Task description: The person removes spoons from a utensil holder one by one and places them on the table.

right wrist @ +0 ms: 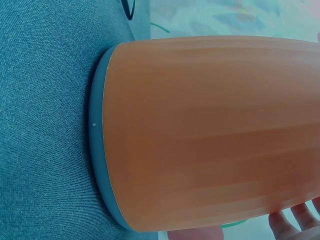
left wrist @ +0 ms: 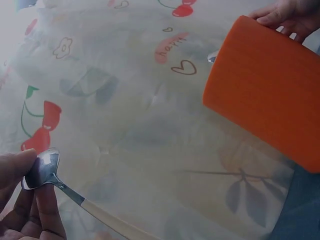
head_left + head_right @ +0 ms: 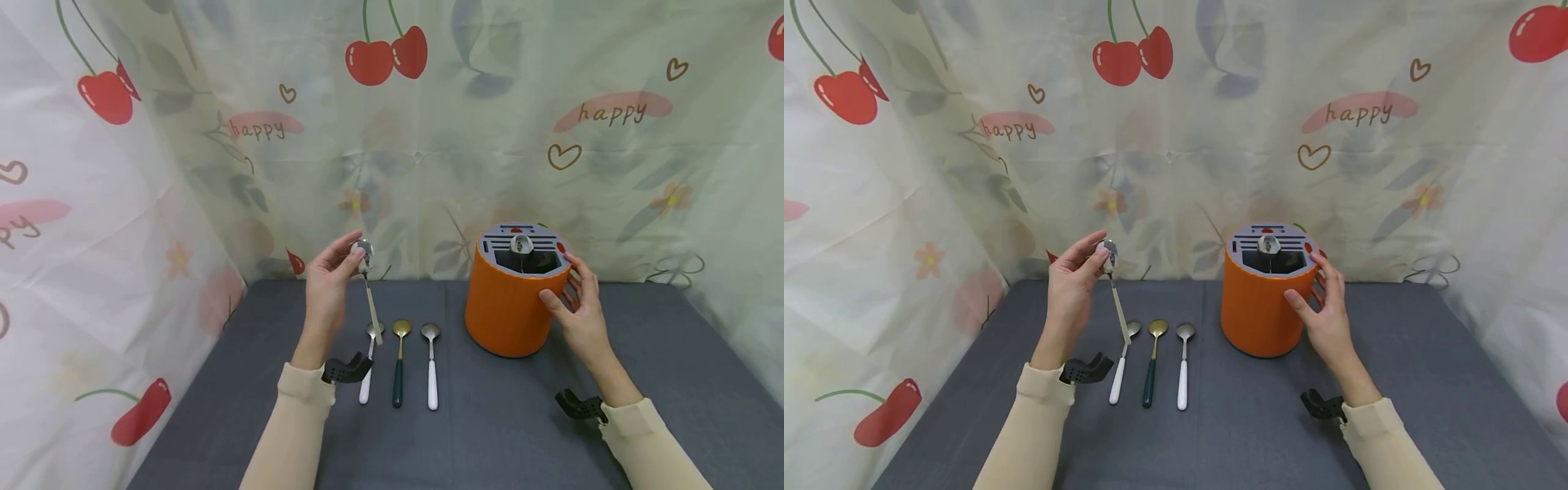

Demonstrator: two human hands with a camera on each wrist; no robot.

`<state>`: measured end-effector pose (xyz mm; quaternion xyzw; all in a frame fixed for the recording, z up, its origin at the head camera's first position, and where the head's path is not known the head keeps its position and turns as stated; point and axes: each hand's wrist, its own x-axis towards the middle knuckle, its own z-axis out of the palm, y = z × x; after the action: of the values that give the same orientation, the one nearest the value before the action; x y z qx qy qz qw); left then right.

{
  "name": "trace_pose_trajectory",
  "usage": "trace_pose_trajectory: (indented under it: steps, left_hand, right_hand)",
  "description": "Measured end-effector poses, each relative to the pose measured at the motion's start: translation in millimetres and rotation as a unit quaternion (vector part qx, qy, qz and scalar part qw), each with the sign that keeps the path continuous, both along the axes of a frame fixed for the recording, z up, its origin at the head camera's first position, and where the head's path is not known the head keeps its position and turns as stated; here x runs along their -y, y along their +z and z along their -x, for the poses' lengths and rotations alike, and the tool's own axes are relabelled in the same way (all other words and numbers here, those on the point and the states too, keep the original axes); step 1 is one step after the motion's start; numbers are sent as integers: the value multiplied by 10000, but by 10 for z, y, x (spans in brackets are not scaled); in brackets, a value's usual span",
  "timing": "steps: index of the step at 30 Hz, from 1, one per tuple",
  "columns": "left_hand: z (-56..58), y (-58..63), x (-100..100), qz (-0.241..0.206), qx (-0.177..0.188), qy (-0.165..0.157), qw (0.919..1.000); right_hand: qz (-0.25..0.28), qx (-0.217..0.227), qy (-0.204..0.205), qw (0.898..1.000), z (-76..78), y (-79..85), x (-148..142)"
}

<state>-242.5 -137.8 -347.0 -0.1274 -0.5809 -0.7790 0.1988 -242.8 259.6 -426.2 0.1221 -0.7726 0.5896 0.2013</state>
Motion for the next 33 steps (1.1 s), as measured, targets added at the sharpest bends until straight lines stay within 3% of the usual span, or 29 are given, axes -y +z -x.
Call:
trace_pose_trajectory:
  steps: [9, 18, 33]
  left_hand:
    - [10, -130, 219, -316, 197, 264, 9990]
    - [-12, -216, 349, -142, 626, 466, 9968]
    - [25, -414, 494, 339, 1235, 222, 9915]
  right_hand:
    - [48, -41, 52, 10000, 0, 3, 3]
    - [97, -70, 155, 9998, -5, -6, -1]
    - [64, -95, 106, 9999, 11, -16, -4]
